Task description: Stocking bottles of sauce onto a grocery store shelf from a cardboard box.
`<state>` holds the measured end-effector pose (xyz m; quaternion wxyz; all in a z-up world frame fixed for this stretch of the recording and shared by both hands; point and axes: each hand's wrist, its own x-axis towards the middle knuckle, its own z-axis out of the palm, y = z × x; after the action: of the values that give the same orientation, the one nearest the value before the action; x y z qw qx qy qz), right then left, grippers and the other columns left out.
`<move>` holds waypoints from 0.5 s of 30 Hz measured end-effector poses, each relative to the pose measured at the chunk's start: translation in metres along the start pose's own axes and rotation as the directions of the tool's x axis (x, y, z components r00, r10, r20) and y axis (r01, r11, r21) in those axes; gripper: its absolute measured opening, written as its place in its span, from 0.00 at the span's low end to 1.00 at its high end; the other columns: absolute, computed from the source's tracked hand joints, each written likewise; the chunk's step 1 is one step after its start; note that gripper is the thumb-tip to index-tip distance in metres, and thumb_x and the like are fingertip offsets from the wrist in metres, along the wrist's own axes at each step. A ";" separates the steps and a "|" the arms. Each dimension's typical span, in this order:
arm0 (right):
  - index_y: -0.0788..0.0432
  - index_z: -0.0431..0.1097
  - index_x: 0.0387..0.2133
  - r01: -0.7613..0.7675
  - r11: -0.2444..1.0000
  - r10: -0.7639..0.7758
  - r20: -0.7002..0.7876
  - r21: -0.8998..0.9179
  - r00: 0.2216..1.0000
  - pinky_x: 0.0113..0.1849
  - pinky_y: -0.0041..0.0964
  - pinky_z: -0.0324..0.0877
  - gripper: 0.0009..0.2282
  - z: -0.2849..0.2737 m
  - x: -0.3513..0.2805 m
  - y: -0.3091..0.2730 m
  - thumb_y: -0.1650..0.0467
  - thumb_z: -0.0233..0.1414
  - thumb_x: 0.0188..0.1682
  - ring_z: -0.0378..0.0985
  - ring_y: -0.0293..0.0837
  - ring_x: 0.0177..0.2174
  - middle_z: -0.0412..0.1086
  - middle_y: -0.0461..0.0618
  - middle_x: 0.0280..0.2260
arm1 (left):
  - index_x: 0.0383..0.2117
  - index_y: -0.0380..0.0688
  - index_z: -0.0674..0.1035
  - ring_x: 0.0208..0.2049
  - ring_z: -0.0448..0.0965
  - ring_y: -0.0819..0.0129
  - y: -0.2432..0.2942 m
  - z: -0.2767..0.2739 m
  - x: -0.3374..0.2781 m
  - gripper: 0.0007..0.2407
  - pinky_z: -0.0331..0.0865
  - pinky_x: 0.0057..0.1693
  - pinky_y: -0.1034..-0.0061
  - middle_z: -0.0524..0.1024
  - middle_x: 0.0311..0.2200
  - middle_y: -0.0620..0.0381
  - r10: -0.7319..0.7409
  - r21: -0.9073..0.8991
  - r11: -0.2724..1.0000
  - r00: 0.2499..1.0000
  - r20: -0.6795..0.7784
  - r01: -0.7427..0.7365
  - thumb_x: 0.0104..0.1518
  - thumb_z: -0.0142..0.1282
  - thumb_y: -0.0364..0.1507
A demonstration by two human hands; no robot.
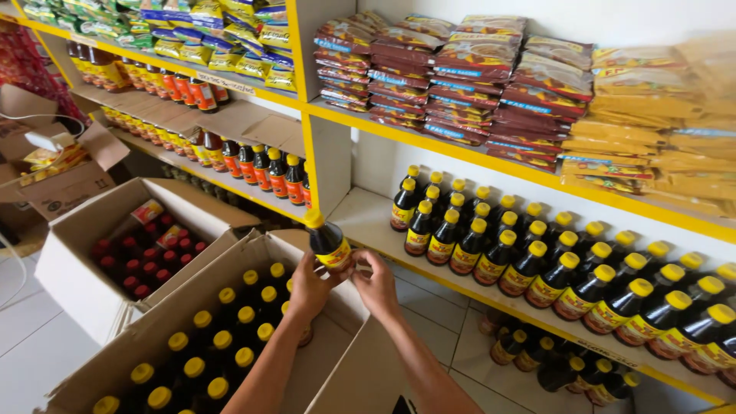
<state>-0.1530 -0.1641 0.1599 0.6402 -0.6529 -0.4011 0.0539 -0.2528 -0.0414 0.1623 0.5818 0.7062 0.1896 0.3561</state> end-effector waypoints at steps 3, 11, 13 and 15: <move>0.61 0.72 0.42 -0.111 0.989 0.105 -0.068 -0.101 0.992 0.44 0.37 0.75 0.12 -0.018 0.018 0.028 0.76 0.59 0.45 0.82 0.43 0.42 0.79 0.52 0.40 | 0.46 0.38 0.75 0.44 0.83 0.65 -0.019 0.035 0.030 0.25 0.77 0.48 0.72 0.81 0.42 0.51 0.075 0.092 0.993 0.997 0.004 -0.075 0.39 0.76 0.25; 0.59 0.71 0.47 -0.289 0.951 0.279 -0.095 -0.113 0.956 0.42 0.37 0.72 0.20 -0.053 0.039 0.101 0.80 0.59 0.38 0.78 0.42 0.42 0.76 0.51 0.43 | 0.45 0.37 0.75 0.46 0.84 0.55 -0.077 0.095 0.099 0.33 0.77 0.51 0.65 0.83 0.41 0.45 -0.136 0.379 0.921 0.986 0.097 0.090 0.27 0.80 0.29; 0.60 0.71 0.47 -0.275 0.955 0.262 -0.114 -0.115 0.958 0.41 0.35 0.73 0.21 -0.058 0.043 0.129 0.82 0.58 0.37 0.78 0.41 0.42 0.75 0.50 0.43 | 0.45 0.37 0.75 0.46 0.84 0.54 -0.094 0.112 0.112 0.34 0.77 0.52 0.65 0.83 0.41 0.45 -0.169 0.413 0.904 0.980 0.104 0.112 0.27 0.81 0.30; 0.60 0.68 0.50 -0.354 0.935 0.350 -0.097 -0.021 0.932 0.39 0.34 0.74 0.24 -0.062 0.044 0.143 0.84 0.55 0.38 0.79 0.41 0.40 0.75 0.49 0.43 | 0.46 0.37 0.75 0.46 0.83 0.55 -0.112 0.127 0.121 0.35 0.77 0.52 0.65 0.82 0.42 0.44 -0.181 0.413 0.902 0.979 0.098 0.126 0.27 0.81 0.30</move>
<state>-0.0220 -0.1666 0.0643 0.6254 -0.7280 -0.2488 0.1300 -0.0627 -0.0174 0.0802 0.4606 0.8164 0.2749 0.2139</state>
